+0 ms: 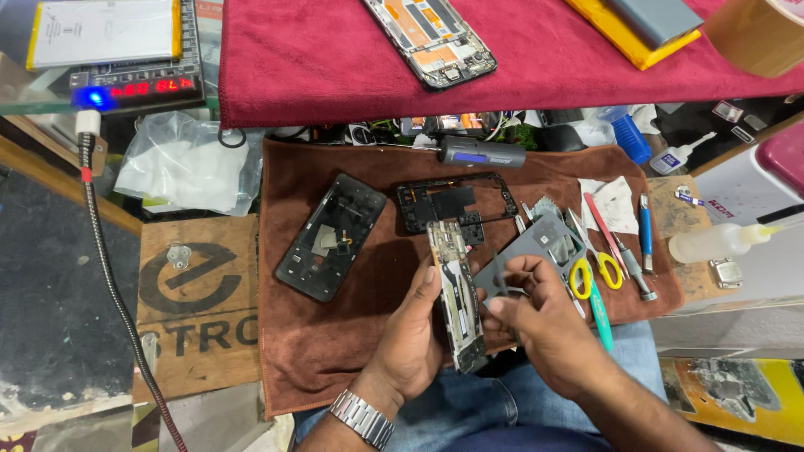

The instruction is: The person disassembles a smartphone, removes the motherboard, and uses a red plastic tool to pry and adjust components on the circuit board. They then reassemble the phone by placing the motherboard back into the chassis and connecting the battery.

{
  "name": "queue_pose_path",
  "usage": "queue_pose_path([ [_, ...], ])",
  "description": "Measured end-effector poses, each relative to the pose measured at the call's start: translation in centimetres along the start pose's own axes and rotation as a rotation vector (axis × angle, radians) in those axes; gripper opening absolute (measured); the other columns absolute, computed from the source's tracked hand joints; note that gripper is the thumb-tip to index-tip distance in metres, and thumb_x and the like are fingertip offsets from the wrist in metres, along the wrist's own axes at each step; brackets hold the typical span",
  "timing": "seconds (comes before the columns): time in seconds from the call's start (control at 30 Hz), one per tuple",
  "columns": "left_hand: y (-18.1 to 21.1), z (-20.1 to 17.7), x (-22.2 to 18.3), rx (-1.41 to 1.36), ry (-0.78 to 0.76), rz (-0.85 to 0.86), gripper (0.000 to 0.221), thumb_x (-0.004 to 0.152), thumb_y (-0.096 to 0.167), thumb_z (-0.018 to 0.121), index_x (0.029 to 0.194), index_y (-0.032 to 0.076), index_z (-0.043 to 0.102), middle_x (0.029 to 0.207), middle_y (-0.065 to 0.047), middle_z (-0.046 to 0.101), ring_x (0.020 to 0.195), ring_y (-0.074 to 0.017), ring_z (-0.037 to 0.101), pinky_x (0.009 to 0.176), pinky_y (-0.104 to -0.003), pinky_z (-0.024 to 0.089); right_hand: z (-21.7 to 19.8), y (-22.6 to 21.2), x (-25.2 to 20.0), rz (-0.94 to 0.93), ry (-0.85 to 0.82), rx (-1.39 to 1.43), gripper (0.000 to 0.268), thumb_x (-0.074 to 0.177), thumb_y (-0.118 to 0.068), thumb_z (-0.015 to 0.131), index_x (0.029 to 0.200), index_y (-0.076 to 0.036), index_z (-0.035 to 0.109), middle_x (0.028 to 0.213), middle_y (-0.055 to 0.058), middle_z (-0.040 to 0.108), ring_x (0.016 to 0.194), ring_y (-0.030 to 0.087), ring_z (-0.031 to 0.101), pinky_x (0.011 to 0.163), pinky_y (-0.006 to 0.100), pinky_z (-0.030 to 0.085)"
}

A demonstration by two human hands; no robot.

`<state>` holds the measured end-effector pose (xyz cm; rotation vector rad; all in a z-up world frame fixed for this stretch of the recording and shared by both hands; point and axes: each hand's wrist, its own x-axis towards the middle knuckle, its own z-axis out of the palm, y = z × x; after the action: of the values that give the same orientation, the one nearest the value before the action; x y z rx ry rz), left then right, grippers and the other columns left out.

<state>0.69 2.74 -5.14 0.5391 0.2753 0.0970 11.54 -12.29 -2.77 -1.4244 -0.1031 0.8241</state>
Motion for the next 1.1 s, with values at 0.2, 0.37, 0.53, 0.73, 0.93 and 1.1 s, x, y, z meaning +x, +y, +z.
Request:
queue_pose_path([
  [0.2, 0.2, -0.1, -0.3, 0.038, -0.009, -0.030, 0.053, 0.099, 0.049, 0.047, 0.143, 0.018, 0.046, 0.123, -0.006, 0.062, 0.105, -0.0185, 0.066, 0.078, -0.042, 0.061, 1.0, 1.0, -0.8, -0.135, 0.035, -0.391, 0.050, 0.079, -0.013, 0.081, 0.120, -0.007, 0.053, 0.098, 0.006, 0.062, 0.085, 0.011, 0.061, 0.068, 0.029, 0.055],
  [0.37, -0.7, -0.8, 0.0, -0.166, -0.086, -0.005, 0.063, 0.104, 0.057, 0.037, 0.138, 0.005, 0.053, 0.115, -0.010, 0.068, 0.103, -0.0194, 0.067, 0.087, -0.037, 0.060, 1.3, 1.4, -0.9, -0.225, 0.041, -0.495, 0.051, 0.078, -0.016, 0.083, 0.120, -0.007, 0.055, 0.097, 0.002, 0.062, 0.085, 0.008, 0.059, 0.070, 0.025, 0.054],
  [0.53, -0.9, -0.4, 0.1, -0.142, -0.014, -0.037, 0.065, 0.102, 0.058, 0.036, 0.134, 0.006, 0.056, 0.116, -0.009, 0.069, 0.104, -0.0178, 0.068, 0.091, -0.036, 0.057, 1.6, 1.2, -1.5, -0.226, 0.062, -0.626, 0.057, 0.074, -0.022, 0.087, 0.119, -0.007, 0.056, 0.093, 0.002, 0.063, 0.081, 0.008, 0.059, 0.069, 0.025, 0.054],
  [0.73, -1.1, 0.1, -0.1, 0.078, 0.003, 0.041, 0.053, 0.102, 0.040, 0.040, 0.147, 0.015, 0.046, 0.128, -0.006, 0.062, 0.114, -0.0144, 0.063, 0.099, -0.035, 0.054, 2.2, 1.3, -1.5, -0.289, 0.087, -0.734, 0.060, 0.071, -0.027, 0.090, 0.116, -0.006, 0.056, 0.091, 0.003, 0.064, 0.080, 0.009, 0.059, 0.068, 0.026, 0.054],
  [0.93, -1.8, -0.7, 0.1, 0.104, 0.032, -0.014, 0.054, 0.103, 0.043, 0.032, 0.144, 0.011, 0.050, 0.123, -0.008, 0.065, 0.108, -0.0150, 0.065, 0.095, -0.033, 0.056, 2.7, 0.9, -1.5, -0.224, 0.108, -0.777, 0.058, 0.069, -0.029, 0.090, 0.112, -0.007, 0.057, 0.087, 0.004, 0.065, 0.074, 0.011, 0.059, 0.063, 0.029, 0.054],
  [1.1, -2.6, -1.2, 0.3, 0.063, 0.065, -0.069, 0.063, 0.105, 0.054, 0.031, 0.132, 0.004, 0.059, 0.114, -0.009, 0.068, 0.102, -0.0162, 0.067, 0.090, -0.033, 0.057, 3.1, 0.9, -1.4, -0.271, 0.139, -0.881, 0.061, 0.066, -0.034, 0.092, 0.108, -0.006, 0.057, 0.089, 0.006, 0.064, 0.076, 0.013, 0.060, 0.066, 0.031, 0.055],
])
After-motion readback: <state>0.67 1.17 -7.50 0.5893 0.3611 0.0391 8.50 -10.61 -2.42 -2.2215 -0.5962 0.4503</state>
